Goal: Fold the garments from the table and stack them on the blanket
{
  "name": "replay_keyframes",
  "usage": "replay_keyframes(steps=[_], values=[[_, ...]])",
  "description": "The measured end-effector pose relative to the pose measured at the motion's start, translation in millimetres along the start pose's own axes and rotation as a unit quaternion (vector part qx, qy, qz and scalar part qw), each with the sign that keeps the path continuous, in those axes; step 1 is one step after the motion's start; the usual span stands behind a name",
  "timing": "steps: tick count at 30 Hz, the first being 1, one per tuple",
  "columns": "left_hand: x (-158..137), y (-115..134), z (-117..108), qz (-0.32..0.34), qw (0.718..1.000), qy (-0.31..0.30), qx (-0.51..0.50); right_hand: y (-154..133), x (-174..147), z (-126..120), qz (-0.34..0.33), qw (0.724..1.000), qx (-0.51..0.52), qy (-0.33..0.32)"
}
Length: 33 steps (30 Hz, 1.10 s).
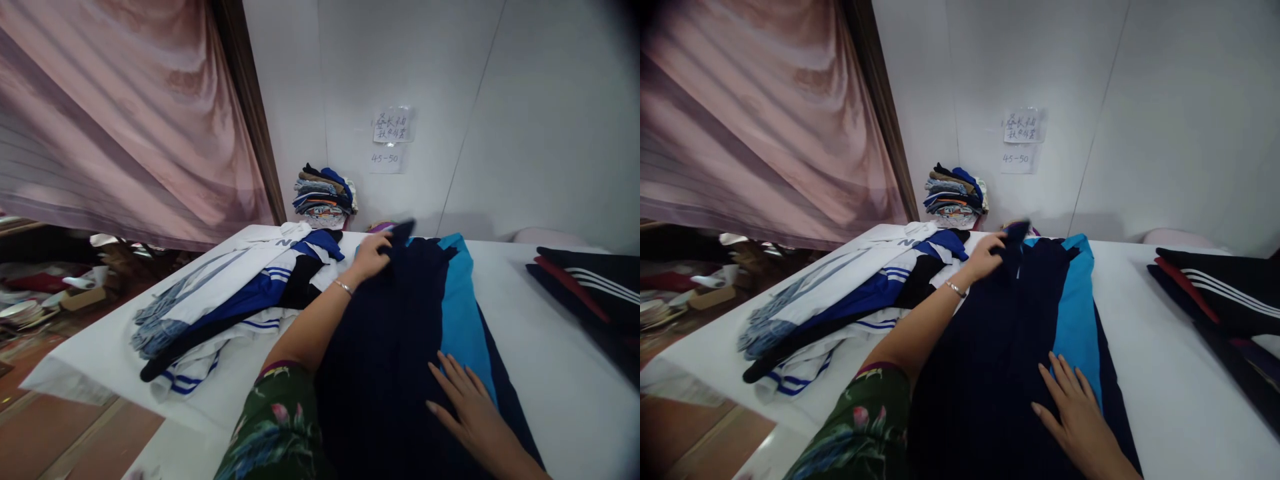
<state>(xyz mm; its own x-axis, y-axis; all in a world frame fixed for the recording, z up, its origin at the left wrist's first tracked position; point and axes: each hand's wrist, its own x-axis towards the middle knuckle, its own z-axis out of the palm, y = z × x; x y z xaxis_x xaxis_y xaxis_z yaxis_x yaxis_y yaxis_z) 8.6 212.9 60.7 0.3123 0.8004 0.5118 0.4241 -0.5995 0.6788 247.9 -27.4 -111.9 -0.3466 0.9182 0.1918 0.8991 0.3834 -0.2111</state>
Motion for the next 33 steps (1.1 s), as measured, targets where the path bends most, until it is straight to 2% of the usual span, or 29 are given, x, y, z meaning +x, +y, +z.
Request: replay_keyframes(steps=[1,3,4,6,9,12,14,17,20,23,26,29,33], values=[[-17.6,9.5,13.2,0.061,0.992,-0.093,0.052,0.3,0.3,-1.3,0.001,1.0,0.005,-0.002],[-56.5,23.9,38.8,0.167,0.948,-0.243,0.117,0.7,0.8,-3.8,0.005,1.0,0.015,-0.007],[-75.5,28.4,49.5,0.195,0.931,-0.279,0.132,0.6,1.0,-5.1,0.007,1.0,0.021,-0.009],[-107.8,32.2,64.0,0.207,0.915,-0.317,0.142,-0.5,1.2,-7.8,0.013,0.999,0.034,-0.011],[-134.2,28.3,66.3,0.143,0.934,-0.297,0.138,-2.7,1.6,-13.9,0.025,0.997,0.067,-0.016],[-137.9,18.0,56.0,0.016,0.967,-0.213,0.136,-2.2,6.3,-25.2,0.053,0.986,0.156,0.001],[-133.8,9.5,51.4,-0.086,0.974,-0.171,0.117,0.7,14.9,-35.1,0.091,0.967,0.236,0.039],[-125.4,-1.5,56.6,-0.231,0.96,-0.158,0.023,6.7,36.8,-48.2,0.161,0.915,0.359,0.088],[-119.1,-2.7,71.9,-0.297,0.942,-0.144,-0.06,9.3,62.2,-55.7,0.219,0.838,0.493,0.083],[-119.4,11.6,84.6,-0.264,0.955,-0.117,-0.062,5.0,79.9,-60.7,0.273,0.772,0.568,0.076],[-128.0,37.4,89.9,-0.147,0.984,-0.097,-0.024,-3.5,86.5,-66.7,0.296,0.738,0.602,0.071],[-141.0,63.8,91.5,-0.018,0.992,-0.124,0.006,-10.6,86.4,-71.4,0.294,0.719,0.627,0.051],[-154.2,84.4,85.1,0.011,0.985,-0.172,-0.015,-14.1,86.0,-74.7,0.302,0.72,0.622,0.061]])
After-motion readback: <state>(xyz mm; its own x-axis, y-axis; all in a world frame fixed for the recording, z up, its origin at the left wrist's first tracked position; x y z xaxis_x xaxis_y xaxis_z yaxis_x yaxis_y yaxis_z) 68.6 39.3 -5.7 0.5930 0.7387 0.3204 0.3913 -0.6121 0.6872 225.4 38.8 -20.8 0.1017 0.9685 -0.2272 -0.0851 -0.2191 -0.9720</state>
